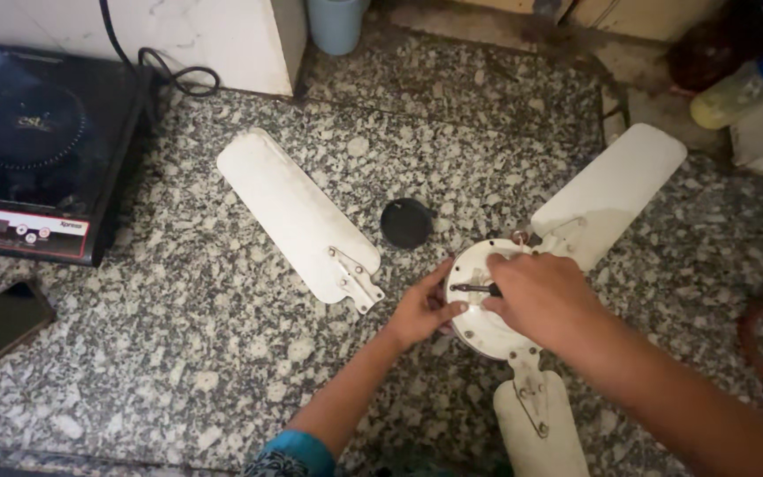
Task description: The person uses a screwdriver to attach a white fan blade to the central hub of a ceiling fan. They align the blade, insert screws, and tighten them to secure the blade in place.
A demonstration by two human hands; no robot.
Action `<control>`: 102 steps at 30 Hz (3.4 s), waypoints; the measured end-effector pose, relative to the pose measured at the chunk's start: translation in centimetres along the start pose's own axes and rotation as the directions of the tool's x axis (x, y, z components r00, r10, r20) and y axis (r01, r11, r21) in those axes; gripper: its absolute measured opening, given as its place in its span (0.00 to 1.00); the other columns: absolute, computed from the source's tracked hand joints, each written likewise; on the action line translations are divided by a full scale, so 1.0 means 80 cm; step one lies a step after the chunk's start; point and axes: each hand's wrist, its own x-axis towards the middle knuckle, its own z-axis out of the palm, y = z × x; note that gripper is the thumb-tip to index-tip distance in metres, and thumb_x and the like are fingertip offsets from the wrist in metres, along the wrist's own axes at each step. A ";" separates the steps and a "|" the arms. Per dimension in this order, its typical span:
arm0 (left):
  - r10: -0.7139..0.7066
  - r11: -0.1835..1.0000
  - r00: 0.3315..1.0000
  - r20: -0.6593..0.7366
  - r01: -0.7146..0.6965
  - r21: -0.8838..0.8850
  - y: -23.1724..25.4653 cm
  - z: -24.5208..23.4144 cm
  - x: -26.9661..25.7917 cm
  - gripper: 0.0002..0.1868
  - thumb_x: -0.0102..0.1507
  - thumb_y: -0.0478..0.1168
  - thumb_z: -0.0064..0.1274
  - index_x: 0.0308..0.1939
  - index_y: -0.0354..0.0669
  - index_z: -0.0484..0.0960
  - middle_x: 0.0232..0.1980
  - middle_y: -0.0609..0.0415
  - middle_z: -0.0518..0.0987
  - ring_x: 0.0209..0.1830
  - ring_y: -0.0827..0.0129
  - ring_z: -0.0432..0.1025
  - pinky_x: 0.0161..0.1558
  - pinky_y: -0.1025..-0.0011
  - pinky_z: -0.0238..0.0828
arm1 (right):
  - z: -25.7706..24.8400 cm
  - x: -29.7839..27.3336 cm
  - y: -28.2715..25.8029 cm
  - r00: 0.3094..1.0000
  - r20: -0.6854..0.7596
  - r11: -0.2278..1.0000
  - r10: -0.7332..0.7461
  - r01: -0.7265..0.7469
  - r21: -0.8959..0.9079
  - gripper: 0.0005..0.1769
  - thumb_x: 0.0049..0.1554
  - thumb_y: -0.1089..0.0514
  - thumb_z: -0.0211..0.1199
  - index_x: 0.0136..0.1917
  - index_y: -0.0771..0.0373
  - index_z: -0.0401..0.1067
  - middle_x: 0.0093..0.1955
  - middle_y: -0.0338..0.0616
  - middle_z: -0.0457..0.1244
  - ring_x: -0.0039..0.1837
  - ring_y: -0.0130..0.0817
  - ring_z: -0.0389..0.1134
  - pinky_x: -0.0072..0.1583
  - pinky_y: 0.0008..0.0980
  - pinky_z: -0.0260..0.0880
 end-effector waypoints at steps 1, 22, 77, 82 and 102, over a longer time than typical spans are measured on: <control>-0.027 1.000 0.999 -0.018 0.027 -0.001 0.004 0.002 -0.002 0.48 0.60 0.38 0.64 0.81 0.48 0.56 0.39 0.49 0.79 0.31 0.71 0.75 0.31 0.70 0.78 | -0.001 0.002 -0.005 0.999 0.031 0.998 0.028 -0.026 -0.053 0.18 0.57 0.43 0.65 0.48 0.59 0.75 0.42 0.49 0.71 0.47 0.49 0.74 0.48 0.47 0.74; 0.463 0.604 0.885 -0.058 -0.267 0.751 0.091 0.026 -0.023 0.15 0.59 0.30 0.53 0.49 0.42 0.85 0.49 0.42 0.79 0.47 0.45 0.76 0.49 0.56 0.75 | -0.018 -0.016 -0.015 0.992 0.013 0.991 0.129 -0.129 -0.033 0.18 0.53 0.43 0.68 0.44 0.60 0.77 0.43 0.50 0.70 0.49 0.50 0.74 0.50 0.49 0.74; 0.452 0.403 0.886 0.101 -0.304 0.863 0.078 0.021 0.000 0.06 0.63 0.37 0.56 0.39 0.37 0.79 0.43 0.39 0.80 0.48 0.43 0.75 0.50 0.53 0.73 | 0.124 -0.012 -0.009 0.838 -0.108 0.245 0.534 -0.032 0.969 0.16 0.63 0.47 0.58 0.55 0.60 0.70 0.31 0.43 0.66 0.30 0.30 0.70 0.34 0.32 0.69; 0.490 0.553 0.867 -0.091 -0.229 0.801 0.063 0.015 0.011 0.06 0.58 0.33 0.57 0.38 0.35 0.83 0.39 0.39 0.81 0.39 0.46 0.78 0.42 0.58 0.76 | 0.139 0.004 -0.008 0.845 -0.090 0.166 0.527 0.002 0.986 0.15 0.64 0.49 0.57 0.55 0.62 0.70 0.31 0.41 0.65 0.30 0.27 0.68 0.32 0.30 0.67; 0.179 0.929 0.835 -0.521 0.031 0.370 0.089 -0.101 0.085 0.17 0.64 0.36 0.52 0.55 0.36 0.82 0.33 0.46 0.85 0.23 0.68 0.78 0.28 0.69 0.75 | 0.141 0.005 -0.030 0.931 -0.008 0.238 0.364 -0.085 0.968 0.15 0.61 0.47 0.57 0.54 0.58 0.72 0.31 0.41 0.65 0.31 0.32 0.68 0.38 0.35 0.68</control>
